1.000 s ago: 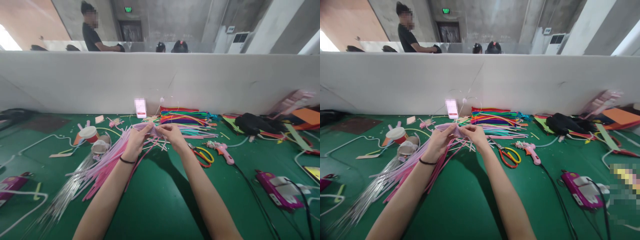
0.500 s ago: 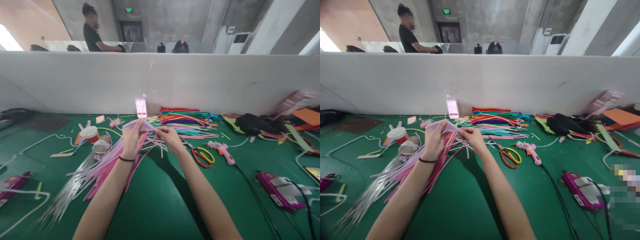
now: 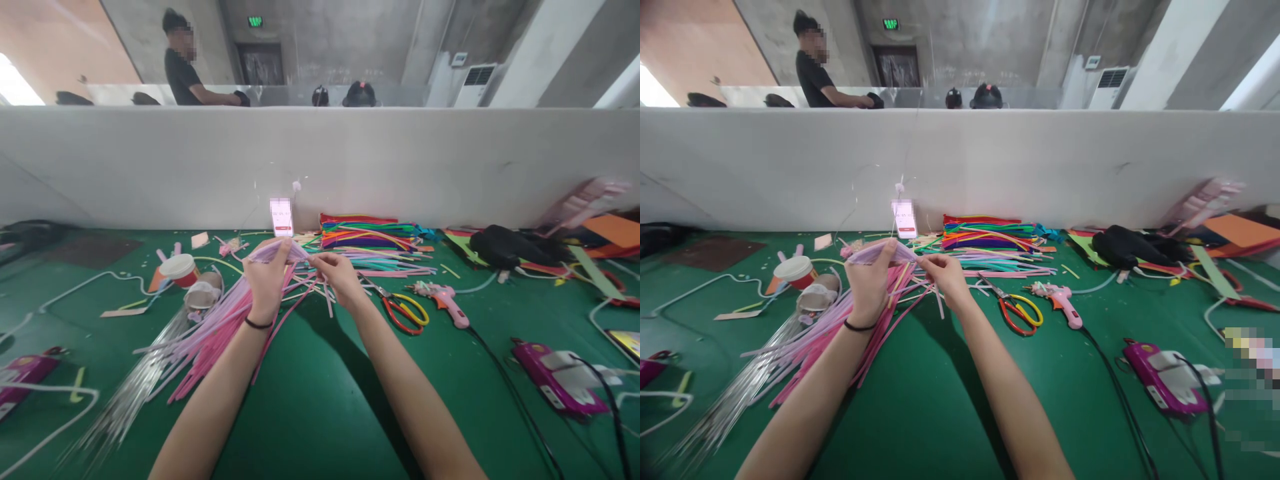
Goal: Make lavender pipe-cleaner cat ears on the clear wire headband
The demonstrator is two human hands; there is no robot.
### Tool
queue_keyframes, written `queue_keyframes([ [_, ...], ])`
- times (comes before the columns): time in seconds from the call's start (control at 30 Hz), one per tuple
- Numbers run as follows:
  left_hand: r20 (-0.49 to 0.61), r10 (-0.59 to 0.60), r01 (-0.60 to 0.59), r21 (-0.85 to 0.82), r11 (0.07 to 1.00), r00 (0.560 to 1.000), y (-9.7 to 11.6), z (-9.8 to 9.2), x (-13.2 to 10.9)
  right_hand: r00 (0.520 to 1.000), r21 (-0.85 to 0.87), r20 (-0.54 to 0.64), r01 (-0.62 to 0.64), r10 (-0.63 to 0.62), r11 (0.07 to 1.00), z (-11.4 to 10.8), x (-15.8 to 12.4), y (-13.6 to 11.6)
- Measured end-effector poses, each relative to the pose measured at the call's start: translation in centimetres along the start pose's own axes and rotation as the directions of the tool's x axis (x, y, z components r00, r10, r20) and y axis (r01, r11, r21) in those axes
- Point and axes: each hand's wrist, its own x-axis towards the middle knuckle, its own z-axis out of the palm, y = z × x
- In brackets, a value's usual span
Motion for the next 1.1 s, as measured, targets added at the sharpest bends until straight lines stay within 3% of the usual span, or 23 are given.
queue_keyframes([
  [0.1, 0.074, 0.164, -0.173, 0.129, 0.976, 0.984, 0.1, -0.1, -0.3, 0.999, 0.050, -0.013, -0.045, 0.046, 0.998, -0.2, 0.1, 0.0],
  [0.17, 0.166, 0.289, -0.319, 0.192, 0.928, 0.943, 0.1, -0.2, -0.5, 0.996, 0.102, -0.019, -0.088, 0.091, 0.991, -0.4, 0.3, 0.1],
  [0.27, 0.384, 0.418, -0.512, 0.187, 0.838, 0.824, 0.4, -0.3, -0.6, 0.990, 0.189, -0.024, -0.135, 0.142, 0.973, -0.9, 0.4, 0.2],
  [0.33, 0.518, 0.429, -0.563, 0.127, 0.817, 0.740, 0.7, -0.4, -0.7, 0.990, 0.248, -0.025, -0.129, 0.139, 0.960, -1.0, 0.4, 0.0],
  [0.43, 0.651, 0.342, -0.454, 0.004, 0.891, 0.677, 1.2, -0.3, -1.0, 0.996, 0.327, -0.028, -0.070, 0.084, 0.942, -1.2, 0.3, -0.8],
  [0.53, 0.704, 0.212, -0.184, -0.117, 0.976, 0.678, 1.6, -0.1, -0.9, 0.999, 0.352, -0.035, 0.021, -0.009, 0.936, -1.3, 0.2, -1.7],
  [0.63, 0.641, 0.093, 0.022, -0.169, 0.985, 0.762, 1.6, -0.5, -0.1, 0.992, 0.333, -0.074, 0.120, -0.101, 0.935, -1.6, 0.4, -2.2],
  [0.7, 0.559, -0.056, 0.157, -0.135, 0.978, 0.827, 1.4, -1.0, 0.8, 0.979, 0.266, -0.101, 0.200, -0.179, 0.943, -1.7, 0.5, -2.3],
  [0.73, 0.532, -0.147, 0.237, -0.104, 0.966, 0.834, 1.4, -1.3, 1.3, 0.969, 0.211, -0.104, 0.242, -0.224, 0.947, -1.7, 0.4, -2.4],
  [0.77, 0.516, -0.234, 0.316, -0.075, 0.946, 0.824, 1.4, -1.7, 1.7, 0.956, 0.143, -0.100, 0.287, -0.274, 0.947, -1.6, 0.3, -2.5],
  [0.83, 0.549, -0.357, 0.410, 0.030, 0.912, 0.755, 1.5, -2.2, 2.2, 0.931, 0.010, -0.064, 0.361, -0.360, 0.932, -1.4, 0.0, -2.6],
  [0.93, 0.667, -0.389, 0.322, 0.229, 0.919, 0.635, 1.8, -2.6, 2.2, 0.896, -0.145, 0.027, 0.441, -0.442, 0.885, -0.8, -0.5, -2.7],
  [1.0, 0.722, -0.374, 0.247, 0.281, 0.927, 0.583, 2.0, -2.6, 2.0, 0.876, -0.254, 0.053, 0.477, -0.480, 0.841, -0.4, -0.9, -2.7],
  [1.1, 0.734, -0.367, 0.240, 0.279, 0.930, 0.571, 1.9, -2.5, 1.9, 0.834, -0.399, 0.045, 0.520, -0.550, 0.755, 0.1, -1.1, -2.5],
])
